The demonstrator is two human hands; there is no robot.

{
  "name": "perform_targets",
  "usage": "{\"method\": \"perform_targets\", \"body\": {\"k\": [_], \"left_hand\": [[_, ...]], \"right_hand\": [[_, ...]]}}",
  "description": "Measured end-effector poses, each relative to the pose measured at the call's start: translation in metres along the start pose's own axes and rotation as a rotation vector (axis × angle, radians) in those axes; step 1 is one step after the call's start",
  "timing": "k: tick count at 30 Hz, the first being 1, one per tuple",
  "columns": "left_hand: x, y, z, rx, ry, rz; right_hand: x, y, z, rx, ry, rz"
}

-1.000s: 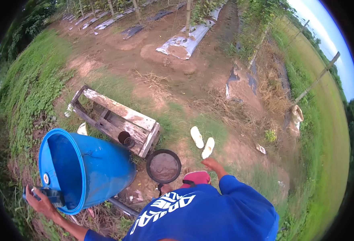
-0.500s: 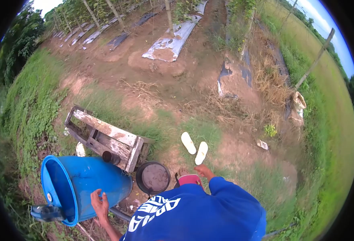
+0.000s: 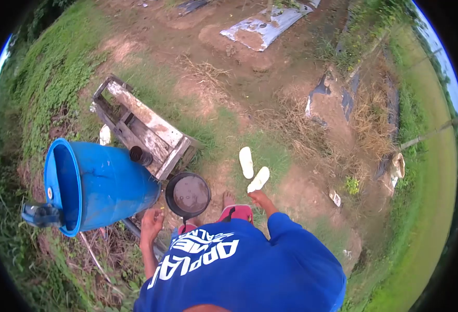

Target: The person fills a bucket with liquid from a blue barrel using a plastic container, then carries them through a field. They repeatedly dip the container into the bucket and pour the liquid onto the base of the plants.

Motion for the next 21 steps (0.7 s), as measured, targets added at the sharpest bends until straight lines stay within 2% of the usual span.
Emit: {"method": "perform_targets", "body": {"k": [2, 4, 6, 8, 12, 18, 21], "left_hand": [[0.001, -0.020, -0.011, -0.029, 0.013, -0.001], [-0.004, -0.042, -0.026, 0.020, -0.094, -0.077], [0.012, -0.053, -0.053, -0.104, 0.056, -0.169], [0.013, -0.068, -0.080, -0.107, 0.011, -0.088], [0.031, -0.070, -0.149, -0.225, 0.129, -0.090], [0.060, -0.038, -0.251, -0.141, 0.085, -0.081], [0.084, -0.018, -0.287, -0.029, -0.045, -0.185]], "right_hand": [[0.012, 0.003, 0.001, 0.080, 0.037, 0.017], [0.026, 0.013, 0.003, 0.084, 0.077, 0.081], [0.034, 0.025, 0.007, 0.107, 0.113, 0.097], [0.037, 0.035, 0.007, 0.063, 0.095, 0.113], [0.041, 0.065, 0.016, 0.101, 0.057, 0.186], [0.043, 0.126, 0.037, 0.080, 0.021, 0.285], [0.050, 0.157, 0.045, 0.072, -0.008, 0.244]]}}
Point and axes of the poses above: each hand's wrist, its own z-axis away from the middle knuckle, its own y-axis out of the palm, x = y × z, the point moved 4 cm from there along -z, towards the middle knuckle, and after that the axes turned 11 degrees about -y, right-handed, at the moved point
